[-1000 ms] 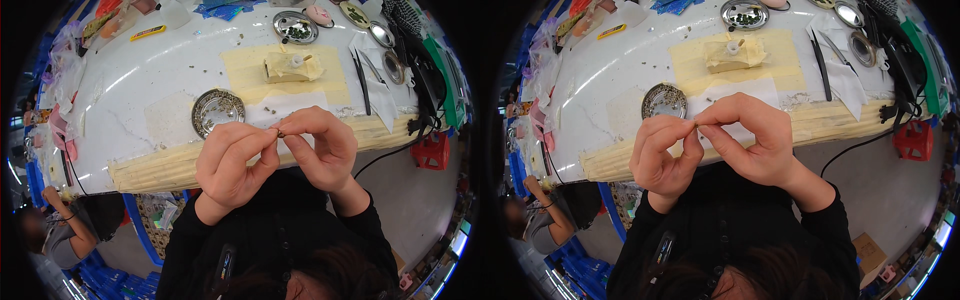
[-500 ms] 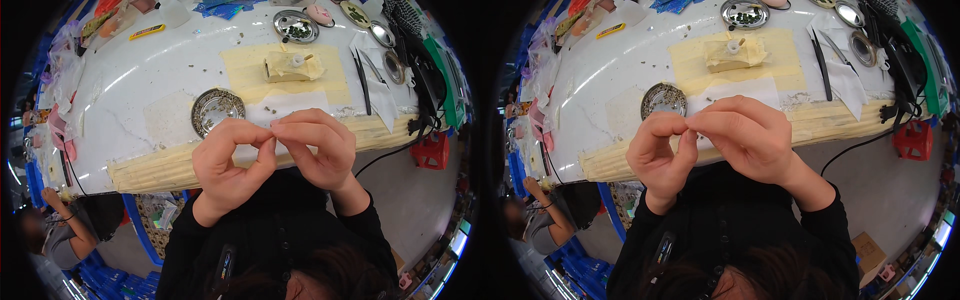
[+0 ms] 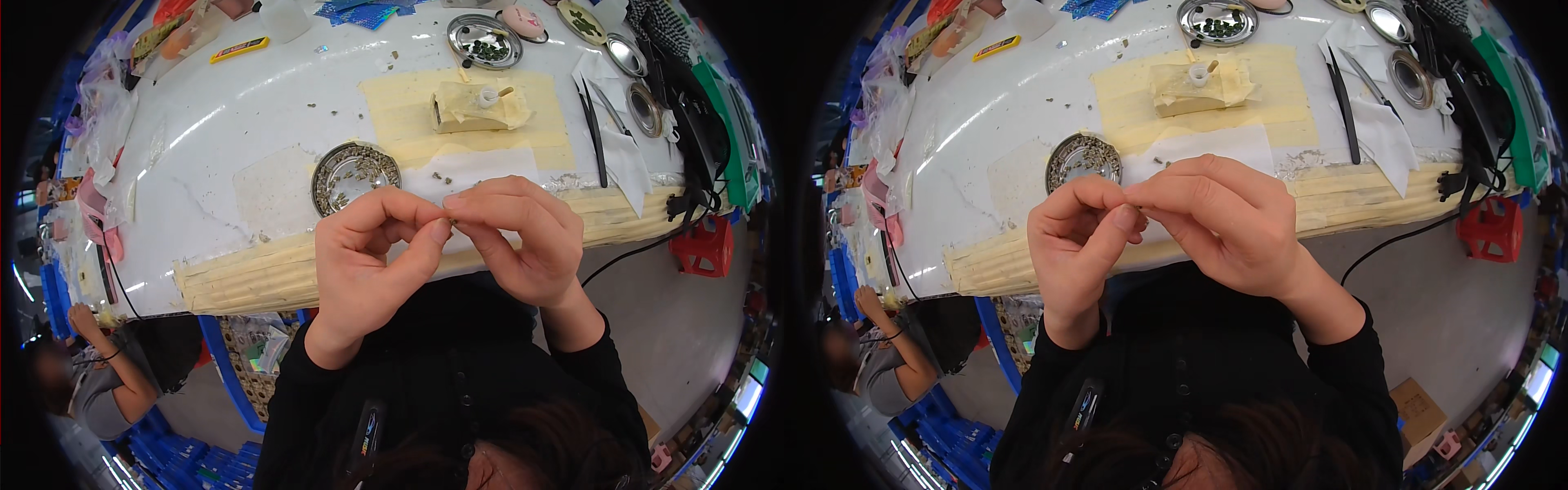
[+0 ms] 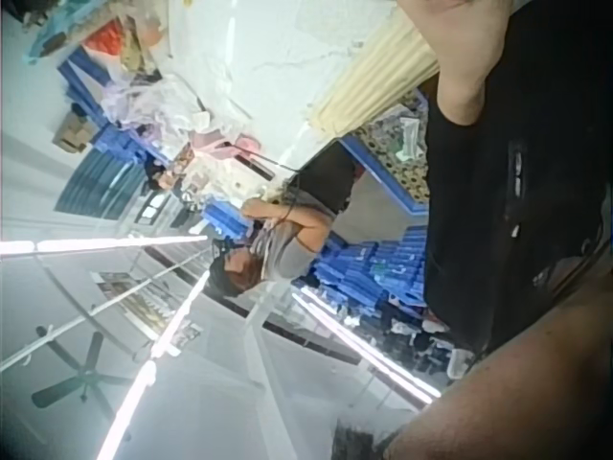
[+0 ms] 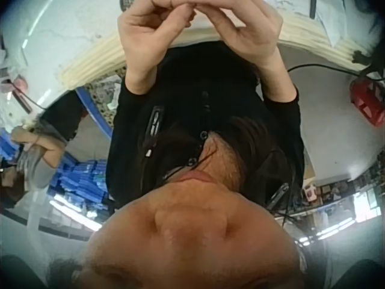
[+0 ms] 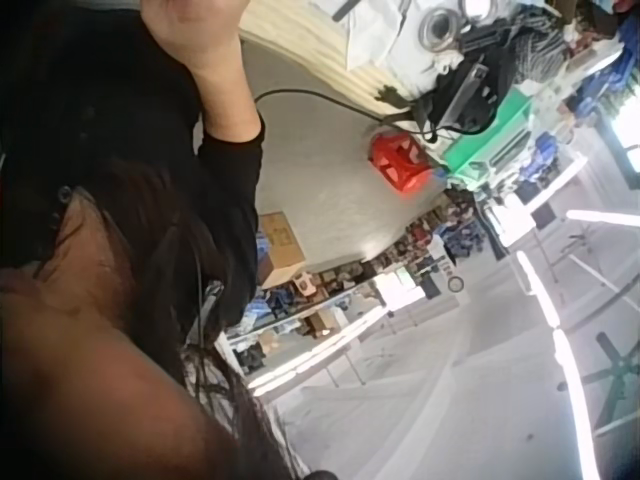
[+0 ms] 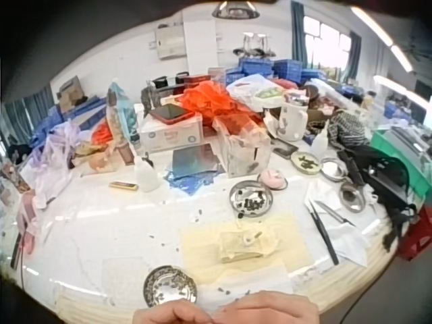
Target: Assembling small mechanical components using tweezers on a workbench.
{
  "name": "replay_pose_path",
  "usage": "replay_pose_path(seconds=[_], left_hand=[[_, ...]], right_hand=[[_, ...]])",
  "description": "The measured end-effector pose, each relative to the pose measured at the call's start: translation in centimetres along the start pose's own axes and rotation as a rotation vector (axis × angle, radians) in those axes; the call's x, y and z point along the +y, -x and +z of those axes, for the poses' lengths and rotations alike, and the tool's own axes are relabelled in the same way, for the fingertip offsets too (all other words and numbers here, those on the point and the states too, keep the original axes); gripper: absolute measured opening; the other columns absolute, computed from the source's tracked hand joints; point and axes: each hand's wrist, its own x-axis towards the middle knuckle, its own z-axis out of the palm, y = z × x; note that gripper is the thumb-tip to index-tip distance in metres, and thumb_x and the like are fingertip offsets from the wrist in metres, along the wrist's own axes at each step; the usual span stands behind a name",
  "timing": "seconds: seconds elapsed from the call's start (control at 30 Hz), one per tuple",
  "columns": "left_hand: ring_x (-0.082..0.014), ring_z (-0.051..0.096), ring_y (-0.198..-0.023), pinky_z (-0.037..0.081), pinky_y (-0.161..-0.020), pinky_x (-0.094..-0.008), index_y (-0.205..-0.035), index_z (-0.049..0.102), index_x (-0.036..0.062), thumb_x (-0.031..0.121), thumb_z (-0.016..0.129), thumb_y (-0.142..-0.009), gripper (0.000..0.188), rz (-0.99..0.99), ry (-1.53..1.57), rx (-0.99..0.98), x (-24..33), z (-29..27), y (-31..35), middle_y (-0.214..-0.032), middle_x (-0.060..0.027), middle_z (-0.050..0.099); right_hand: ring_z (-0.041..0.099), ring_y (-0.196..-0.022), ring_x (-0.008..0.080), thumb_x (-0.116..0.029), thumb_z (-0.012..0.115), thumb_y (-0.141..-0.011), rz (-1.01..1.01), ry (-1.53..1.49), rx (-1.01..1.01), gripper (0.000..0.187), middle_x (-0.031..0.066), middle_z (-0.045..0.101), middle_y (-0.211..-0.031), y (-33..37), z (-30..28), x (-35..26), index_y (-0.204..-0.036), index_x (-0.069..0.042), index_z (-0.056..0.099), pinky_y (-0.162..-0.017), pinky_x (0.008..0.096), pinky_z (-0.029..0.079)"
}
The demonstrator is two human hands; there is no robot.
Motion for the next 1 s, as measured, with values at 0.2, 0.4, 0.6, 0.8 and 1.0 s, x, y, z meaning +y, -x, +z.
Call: replay_pose_path(seconds=[0.2, 0.4, 0.6, 0.8, 1.0], left_hand=[[-0.0061, 0.061, -0.078, 0.048, -0.068, -0.0193, -0.094, 0.064, -0.0057, -0.004, 0.066, -0.087, 0.008, -0.042, 0.059, -0.038, -0.05, -0.36, -0.09, -0.088, -0.0053, 0.067], [-0.0063, 0.061, -0.077, 0.048, -0.067, -0.0188, -0.095, 0.064, -0.0059, -0.002, 0.065, -0.088, 0.008, -0.083, 0.112, -0.046, 0.03, -0.36, -0.10, -0.086, -0.0058, 0.067], [-0.0070, 0.061, -0.077, 0.048, -0.067, -0.0192, -0.098, 0.065, -0.0071, -0.002, 0.065, -0.089, 0.010, -0.084, 0.103, -0.064, 0.10, -0.46, -0.21, -0.086, -0.0062, 0.067], [-0.0080, 0.062, -0.077, 0.049, -0.068, -0.0201, -0.098, 0.065, -0.0073, -0.001, 0.065, -0.090, 0.010, -0.088, 0.113, -0.058, 0.11, -0.32, -0.16, -0.086, -0.0063, 0.067], [-0.0087, 0.062, -0.080, 0.050, -0.070, -0.0213, -0.097, 0.065, -0.0067, -0.002, 0.065, -0.088, 0.010, -0.073, 0.110, -0.044, 0.09, -0.24, -0.09, -0.087, -0.0070, 0.067]], right_hand=[[0.067, -0.071, 0.0190, 0.007, 0.073, -0.075, 0.142, -0.135, -0.018, 0.022, 0.0069, 0.069, -0.081, -0.18, -0.25, -0.45, -0.095, -0.001, 0.071, -0.062, 0.0267, 0.052], [0.067, -0.071, 0.0183, 0.007, 0.074, -0.075, 0.147, -0.148, -0.033, 0.021, 0.0068, 0.070, -0.082, -0.10, -0.29, -0.27, -0.094, -0.002, 0.071, -0.063, 0.0264, 0.052], [0.067, -0.070, 0.0173, 0.007, 0.073, -0.076, 0.181, -0.173, -0.023, 0.020, 0.0072, 0.070, -0.080, 0.18, -0.42, -0.20, -0.094, -0.001, 0.070, -0.062, 0.0259, 0.052], [0.067, -0.070, 0.0173, 0.007, 0.073, -0.076, 0.197, -0.197, -0.028, 0.020, 0.0071, 0.070, -0.080, 0.18, -0.44, -0.25, -0.094, -0.001, 0.070, -0.062, 0.0255, 0.051], [0.067, -0.071, 0.0173, 0.008, 0.073, -0.076, 0.189, -0.200, -0.031, 0.020, 0.0072, 0.070, -0.080, 0.17, -0.44, -0.22, -0.094, -0.001, 0.070, -0.062, 0.0256, 0.052]])
